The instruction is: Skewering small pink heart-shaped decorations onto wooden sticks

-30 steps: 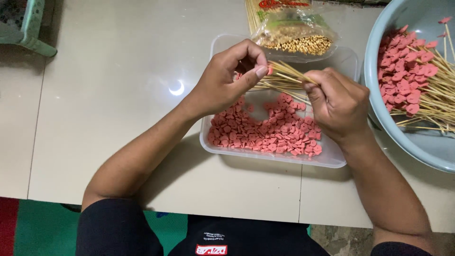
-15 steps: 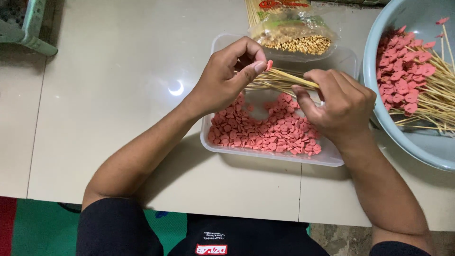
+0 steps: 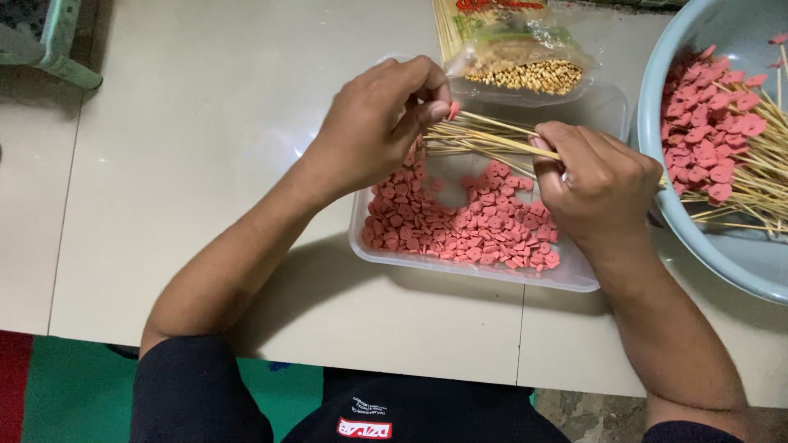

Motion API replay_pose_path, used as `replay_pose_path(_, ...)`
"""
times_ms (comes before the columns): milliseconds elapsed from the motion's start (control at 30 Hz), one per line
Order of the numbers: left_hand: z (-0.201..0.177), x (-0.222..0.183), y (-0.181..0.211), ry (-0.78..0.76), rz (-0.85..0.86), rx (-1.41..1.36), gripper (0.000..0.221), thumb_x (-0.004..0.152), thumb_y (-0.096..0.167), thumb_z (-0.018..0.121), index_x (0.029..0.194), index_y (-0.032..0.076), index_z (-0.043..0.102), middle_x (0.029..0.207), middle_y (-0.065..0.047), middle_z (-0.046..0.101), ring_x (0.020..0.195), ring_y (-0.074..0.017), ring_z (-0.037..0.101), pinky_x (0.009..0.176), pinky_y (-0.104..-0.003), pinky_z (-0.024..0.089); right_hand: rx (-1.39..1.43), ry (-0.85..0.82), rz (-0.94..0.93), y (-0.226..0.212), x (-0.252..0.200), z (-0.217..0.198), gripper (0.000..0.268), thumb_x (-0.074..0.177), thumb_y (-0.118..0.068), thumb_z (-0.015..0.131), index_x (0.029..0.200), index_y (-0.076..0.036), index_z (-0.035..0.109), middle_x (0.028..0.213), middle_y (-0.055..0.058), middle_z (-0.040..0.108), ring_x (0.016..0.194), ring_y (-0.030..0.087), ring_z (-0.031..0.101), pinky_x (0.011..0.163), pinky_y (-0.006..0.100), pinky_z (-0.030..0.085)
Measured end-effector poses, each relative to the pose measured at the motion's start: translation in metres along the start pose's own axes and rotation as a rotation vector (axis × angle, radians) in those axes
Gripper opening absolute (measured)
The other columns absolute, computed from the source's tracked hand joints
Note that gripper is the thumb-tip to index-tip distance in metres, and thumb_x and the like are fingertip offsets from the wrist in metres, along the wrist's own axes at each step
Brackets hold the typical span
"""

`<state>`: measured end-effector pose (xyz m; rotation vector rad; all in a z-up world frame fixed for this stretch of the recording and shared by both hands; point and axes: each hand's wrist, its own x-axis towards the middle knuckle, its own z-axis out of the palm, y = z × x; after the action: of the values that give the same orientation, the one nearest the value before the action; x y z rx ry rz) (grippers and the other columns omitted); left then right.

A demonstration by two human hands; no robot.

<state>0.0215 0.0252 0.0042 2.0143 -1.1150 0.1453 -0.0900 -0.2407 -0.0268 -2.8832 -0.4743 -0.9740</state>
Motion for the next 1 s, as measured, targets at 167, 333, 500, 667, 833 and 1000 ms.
replay_pose_path(167, 0.009, -0.001, -0.021, -0.081, -0.04, 0.183, 0.012, 0.101, 0.01, 0.068, 0.093, 0.015, 0.061, 0.083, 0.002, 0.069, 0.077, -0.0258, 0.054, 0.057, -0.042, 0.04, -0.119, -0.114, -0.003, 0.008, -0.013, 0.018, 0.035, 0.081, -0.008, 0.06, 0.111, -0.023, 0.071, 0.094, -0.009, 0.074, 0.074, 0.015, 0.069, 0.053, 0.031, 0.043)
replay_pose_path(333, 0.028, -0.007, -0.042, -0.141, 0.026, 0.445, 0.02, 0.09, -0.002, 0.064, 0.094, 0.017, 0.061, 0.082, -0.002, 0.072, 0.079, -0.0289, 0.054, 0.063, -0.042, 0.038, -0.135, -0.436, 0.124, 0.012, -0.016, 0.028, 0.054, 0.081, -0.021, 0.058, 0.135, -0.026, 0.066, 0.114, -0.003, 0.079, 0.08, 0.035, 0.076, 0.055, 0.054, 0.056)
replay_pose_path(500, 0.035, -0.012, -0.044, -0.071, 0.101, 0.648, 0.016, 0.087, 0.001, 0.064, 0.093, 0.014, 0.056, 0.083, -0.002, 0.064, 0.083, -0.0276, 0.052, 0.072, -0.039, 0.037, -0.18, -0.561, 0.102, 0.011, -0.014, 0.027, 0.063, 0.081, -0.023, 0.061, 0.143, -0.027, 0.058, 0.115, -0.001, 0.078, 0.075, 0.04, 0.076, 0.051, 0.056, 0.057)
replay_pose_path(667, 0.044, -0.012, -0.045, -0.025, 0.091, 0.761, 0.012, 0.099, 0.019, 0.067, 0.091, 0.014, 0.059, 0.083, -0.002, 0.064, 0.086, -0.0259, 0.053, 0.077, -0.039, 0.04, -0.168, -0.676, 0.105, 0.007, -0.003, 0.021, 0.067, 0.085, -0.03, 0.059, 0.151, -0.029, 0.049, 0.129, -0.004, 0.073, 0.079, 0.039, 0.077, 0.054, 0.057, 0.059)
replay_pose_path(833, 0.045, -0.012, -0.044, -0.023, 0.081, 0.832, 0.013, 0.084, 0.005, 0.064, 0.093, 0.013, 0.059, 0.081, -0.004, 0.059, 0.085, -0.0272, 0.052, 0.076, -0.039, 0.04, -0.184, -0.704, 0.087, 0.006, 0.001, 0.018, 0.067, 0.089, -0.038, 0.061, 0.153, -0.029, 0.046, 0.132, -0.002, 0.071, 0.083, 0.038, 0.077, 0.056, 0.057, 0.061)
replay_pose_path(1000, 0.041, -0.011, -0.039, -0.014, 0.026, 0.614, 0.032, 0.082, -0.006, 0.065, 0.107, 0.013, 0.063, 0.091, -0.004, 0.064, 0.086, -0.0287, 0.055, 0.075, -0.04, 0.04, -0.139, -0.341, -0.072, 0.008, -0.007, 0.013, 0.032, 0.112, -0.052, 0.06, 0.127, -0.024, 0.066, 0.108, -0.005, 0.066, 0.071, 0.025, 0.071, 0.047, 0.036, 0.05)
